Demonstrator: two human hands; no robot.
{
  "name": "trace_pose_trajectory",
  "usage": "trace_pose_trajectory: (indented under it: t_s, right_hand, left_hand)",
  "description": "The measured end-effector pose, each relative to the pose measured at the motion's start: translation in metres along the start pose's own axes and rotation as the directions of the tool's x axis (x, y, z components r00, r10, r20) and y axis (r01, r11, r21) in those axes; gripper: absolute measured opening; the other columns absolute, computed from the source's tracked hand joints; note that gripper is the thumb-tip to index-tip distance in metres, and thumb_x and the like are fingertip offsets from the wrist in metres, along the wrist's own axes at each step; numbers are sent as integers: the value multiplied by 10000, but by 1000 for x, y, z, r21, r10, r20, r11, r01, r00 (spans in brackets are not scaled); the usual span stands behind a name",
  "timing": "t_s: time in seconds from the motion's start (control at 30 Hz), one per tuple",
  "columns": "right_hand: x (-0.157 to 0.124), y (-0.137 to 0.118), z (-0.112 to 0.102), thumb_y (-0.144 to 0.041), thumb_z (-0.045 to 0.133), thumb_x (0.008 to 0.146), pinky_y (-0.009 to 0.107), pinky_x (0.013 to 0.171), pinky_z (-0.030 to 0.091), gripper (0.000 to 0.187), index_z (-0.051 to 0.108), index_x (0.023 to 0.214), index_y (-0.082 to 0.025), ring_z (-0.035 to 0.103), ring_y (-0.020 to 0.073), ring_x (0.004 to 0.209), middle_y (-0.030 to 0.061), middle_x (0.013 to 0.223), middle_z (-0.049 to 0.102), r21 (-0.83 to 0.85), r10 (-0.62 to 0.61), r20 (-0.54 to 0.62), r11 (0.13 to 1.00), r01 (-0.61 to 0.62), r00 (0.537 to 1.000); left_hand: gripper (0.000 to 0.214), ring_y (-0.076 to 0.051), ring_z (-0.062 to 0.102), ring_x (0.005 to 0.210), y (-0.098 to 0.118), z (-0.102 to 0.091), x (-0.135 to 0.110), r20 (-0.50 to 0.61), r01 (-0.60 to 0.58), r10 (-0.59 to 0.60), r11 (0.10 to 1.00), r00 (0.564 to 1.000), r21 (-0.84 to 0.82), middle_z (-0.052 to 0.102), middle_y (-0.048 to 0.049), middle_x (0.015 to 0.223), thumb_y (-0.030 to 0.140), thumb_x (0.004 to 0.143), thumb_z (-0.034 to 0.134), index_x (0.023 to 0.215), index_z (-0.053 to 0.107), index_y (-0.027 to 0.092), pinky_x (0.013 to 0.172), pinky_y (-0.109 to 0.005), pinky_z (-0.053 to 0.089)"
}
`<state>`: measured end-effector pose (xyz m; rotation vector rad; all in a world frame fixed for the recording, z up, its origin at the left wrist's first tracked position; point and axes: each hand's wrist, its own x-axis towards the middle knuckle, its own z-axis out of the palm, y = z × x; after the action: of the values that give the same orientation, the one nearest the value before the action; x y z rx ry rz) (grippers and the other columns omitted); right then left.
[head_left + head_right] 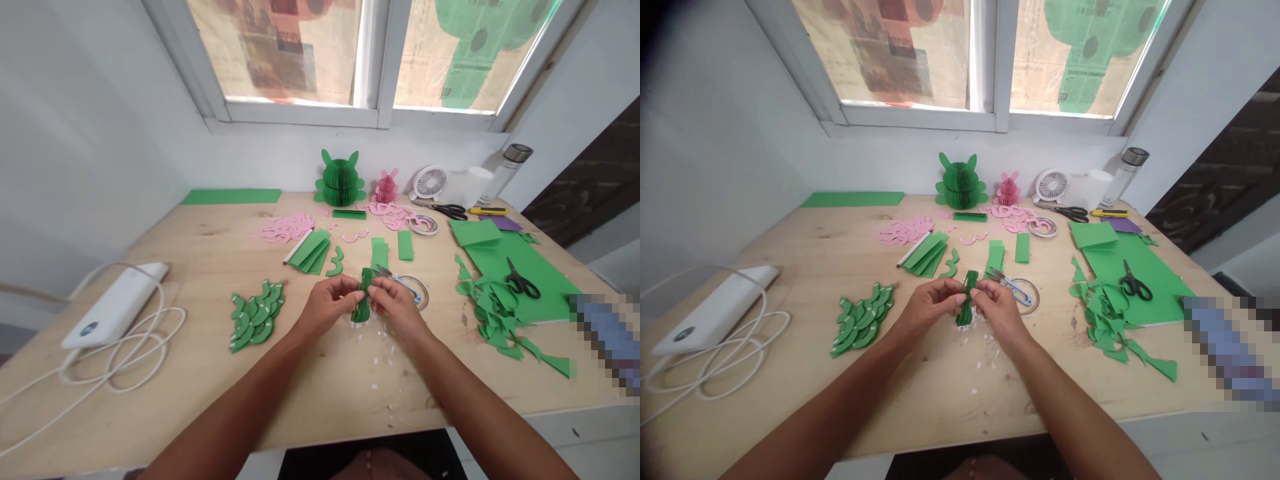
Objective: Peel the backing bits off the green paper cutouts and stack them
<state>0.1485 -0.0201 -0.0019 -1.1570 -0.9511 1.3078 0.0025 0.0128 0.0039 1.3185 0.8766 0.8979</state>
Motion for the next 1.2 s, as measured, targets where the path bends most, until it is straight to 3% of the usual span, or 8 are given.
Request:
trace_pose_trajectory:
  t_s: [0.23,0.4,0.67,0.93,1.07,1.2]
  right_hand:
    - [0,0,-1,-324,626,704,217,455,280,172,587,722,-156,406,76,468,-30,557,529,-2,15,-2,1000,-15,1000]
    - [0,0,0,-326,601,723,226,473,292,167,612,749,-161,399,84,476,-33,556,516,-105,-33,26,994,35,999]
    - [3,6,-2,-333,588,739,225,479,299,195,666,800,-165,394,91,485,-23,568,521,-118,-64,76,990,72,995]
    - [-1,6,0,-362,586,755,256,563,398,216,650,831,-170,503,143,604,12,675,581,-212,-146,62,965,156,987]
    - [0,7,-2,-390,582,752,254,539,398,227,625,760,-168,498,142,584,7,643,566,-250,-137,55,957,146,989]
    - [-1,5,-2,-388,585,745,249,522,388,226,625,745,-165,490,133,564,9,646,576,-288,-117,57,949,129,991]
  left_hand:
    - [224,-119,547,542,8,1,-1,-27,60,-62,995,998,-80,608,-13,629,324,666,652,784,625,136,522,-232,437]
    - [246,-126,572,593,3,3,0,-99,36,-46,994,994,-108,633,-22,718,252,647,647,859,596,140,555,-237,462]
    - [365,-126,566,645,-7,2,2,-82,-20,12,995,997,-98,597,-8,702,280,646,686,968,578,146,581,-233,452]
    - [342,-97,536,539,-9,9,0,-82,6,-13,996,997,-89,581,11,649,275,632,700,925,581,146,502,-212,449]
    - [290,-134,574,643,-2,10,-3,-81,47,-54,995,995,-88,644,-40,786,297,615,701,853,626,149,498,-214,474]
    - [251,-145,575,658,4,6,-3,-67,80,-88,990,994,-117,644,-44,742,316,629,689,794,660,129,538,-229,482]
